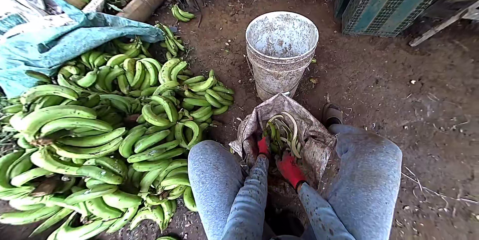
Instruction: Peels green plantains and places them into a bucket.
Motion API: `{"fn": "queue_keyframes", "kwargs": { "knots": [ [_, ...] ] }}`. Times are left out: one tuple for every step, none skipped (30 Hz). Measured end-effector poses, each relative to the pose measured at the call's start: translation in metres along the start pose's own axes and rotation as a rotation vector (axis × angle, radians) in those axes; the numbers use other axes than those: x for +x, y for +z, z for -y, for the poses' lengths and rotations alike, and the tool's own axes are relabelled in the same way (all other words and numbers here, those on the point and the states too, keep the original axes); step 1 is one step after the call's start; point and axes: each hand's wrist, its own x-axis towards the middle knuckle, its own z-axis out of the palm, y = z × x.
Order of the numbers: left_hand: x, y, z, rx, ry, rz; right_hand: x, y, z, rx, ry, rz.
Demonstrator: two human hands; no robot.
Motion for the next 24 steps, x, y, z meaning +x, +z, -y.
{"fn": "queue_keyframes", "kwargs": {
  "knots": [
    [-0.001,0.001,-0.001,-0.024,-0.012,-0.002,0.001,0.003,-0.001,-0.022,0.009,0.001],
    [-0.002,0.002,-0.002,-0.081,-0.038,-0.013,0.004,0.007,-0.002,-0.056,0.019,0.008],
    [-0.004,0.004,-0.004,-0.158,-0.069,-0.031,0.007,0.010,-0.003,-0.089,0.036,0.021],
    [-0.006,0.007,-0.004,-0.253,-0.093,-0.063,0.011,0.012,-0.005,-0.105,0.053,0.034],
    [-0.008,0.008,-0.005,-0.329,-0.101,-0.096,0.016,0.014,-0.006,-0.118,0.062,0.045],
    [-0.009,0.007,-0.005,-0.381,-0.097,-0.128,0.020,0.018,-0.006,-0.134,0.066,0.050],
    [-0.009,0.005,-0.005,-0.399,-0.073,-0.155,0.023,0.021,-0.006,-0.156,0.072,0.057],
    [-0.012,0.004,-0.006,-0.379,-0.029,-0.161,0.026,0.023,-0.012,-0.188,0.090,0.068],
    [-0.017,0.004,-0.010,-0.318,0.037,-0.156,0.028,0.025,-0.024,-0.206,0.125,0.086],
    [-0.022,-0.001,-0.019,-0.233,0.128,-0.144,0.031,0.026,-0.036,-0.198,0.163,0.103],
    [-0.024,-0.013,-0.028,-0.105,0.214,-0.128,0.035,0.027,-0.039,-0.212,0.171,0.110],
    [-0.024,-0.029,-0.036,0.071,0.241,-0.111,0.033,0.027,-0.032,-0.236,0.155,0.120],
    [-0.025,-0.042,-0.037,0.263,0.185,-0.080,0.024,0.025,-0.022,-0.269,0.115,0.129],
    [-0.023,-0.048,-0.032,0.438,0.082,-0.037,0.014,0.021,-0.011,-0.306,0.057,0.135],
    [-0.020,-0.052,-0.026,0.553,-0.006,-0.006,0.004,0.013,0.001,-0.346,-0.007,0.160],
    [-0.019,-0.055,-0.023,0.606,-0.054,0.008,-0.004,0.006,0.012,-0.391,-0.067,0.210],
    [-0.021,-0.058,-0.023,0.605,-0.059,0.005,-0.011,0.005,0.017,-0.424,-0.118,0.294],
    [-0.026,-0.061,-0.026,0.560,-0.030,-0.006,-0.017,0.006,0.017,-0.435,-0.152,0.391],
    [-0.032,-0.064,-0.033,0.467,0.017,-0.016,-0.024,0.003,0.017,-0.439,-0.159,0.475],
    [-0.038,-0.069,-0.043,0.337,0.066,-0.027,-0.031,-0.005,0.018,-0.444,-0.155,0.493],
    [-0.044,-0.076,-0.057,0.203,0.110,-0.043,-0.038,-0.021,0.022,-0.450,-0.143,0.440],
    [-0.052,-0.085,-0.070,0.062,0.149,-0.070,-0.043,-0.042,0.027,-0.439,-0.146,0.329],
    [-0.059,-0.094,-0.079,-0.096,0.195,-0.114,-0.048,-0.066,0.033,-0.410,-0.176,0.183],
    [-0.065,-0.103,-0.086,-0.276,0.249,-0.151,-0.052,-0.091,0.040,-0.355,-0.234,0.019]
  ]
}}
